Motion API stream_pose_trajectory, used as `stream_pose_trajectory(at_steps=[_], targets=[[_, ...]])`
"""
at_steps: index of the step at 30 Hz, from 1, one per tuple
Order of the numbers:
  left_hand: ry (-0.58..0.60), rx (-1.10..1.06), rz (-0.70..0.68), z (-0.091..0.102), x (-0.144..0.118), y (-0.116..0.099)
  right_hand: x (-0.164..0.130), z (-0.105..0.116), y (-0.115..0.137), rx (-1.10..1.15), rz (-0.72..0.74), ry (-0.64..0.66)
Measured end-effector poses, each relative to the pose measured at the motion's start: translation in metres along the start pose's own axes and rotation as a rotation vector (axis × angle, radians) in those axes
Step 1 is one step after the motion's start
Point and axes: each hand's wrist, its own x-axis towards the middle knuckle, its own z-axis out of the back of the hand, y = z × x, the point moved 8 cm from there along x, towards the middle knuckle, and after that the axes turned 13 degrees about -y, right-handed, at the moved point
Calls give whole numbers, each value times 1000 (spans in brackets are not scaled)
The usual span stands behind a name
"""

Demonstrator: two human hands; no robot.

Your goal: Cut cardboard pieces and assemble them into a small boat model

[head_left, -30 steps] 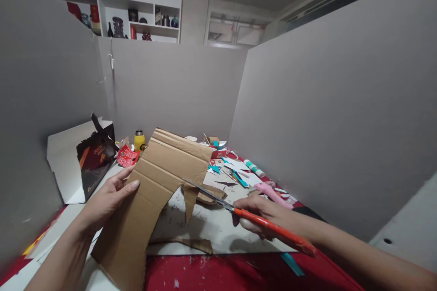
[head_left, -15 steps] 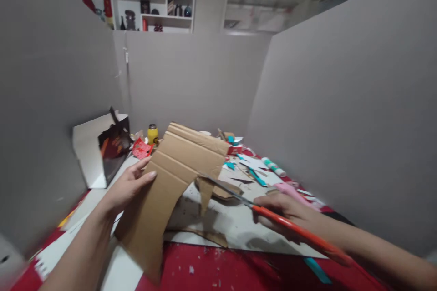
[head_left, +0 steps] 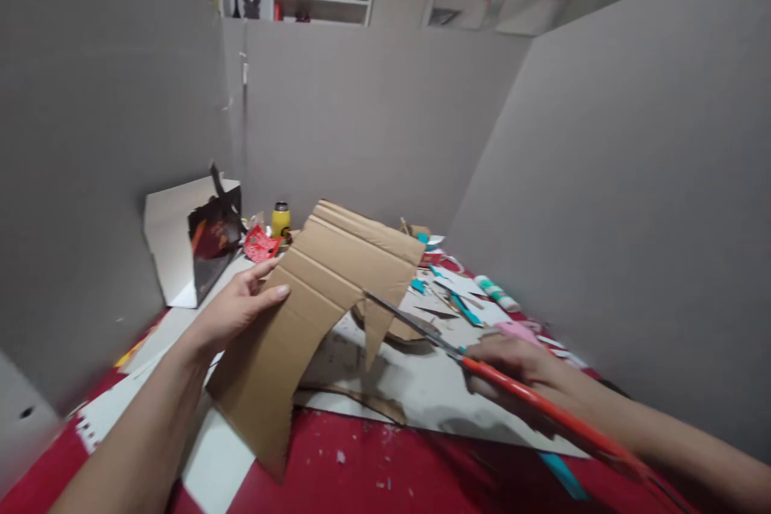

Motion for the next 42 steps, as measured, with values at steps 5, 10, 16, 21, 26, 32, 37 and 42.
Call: stream_pose_trajectory(at_steps=[5,10,16,21,26,32,37,42], targets=[[-5,7,56,1,2,3,-3,-3,5,31,-84,71],[-8,9,83,-3,-1,8,-5,4,12,-27,-31,60],[-18,28,91,-10,-3,9,-6,-5,13,72,-76,134],[-57,37,112,-8,-2,10,-6,-13,14,150,-110,155],[-26,22,116,-9,-3,11,-6,-11,14,110,-112,146],[32,7,109,-17,0,15,-4,-9,28,87,-66,130],[51,8,133,-21,0,21,-4,-12,19,45,-118,140],[38,1,120,-21,-1,21,-3,-15,9,31,-60,156]])
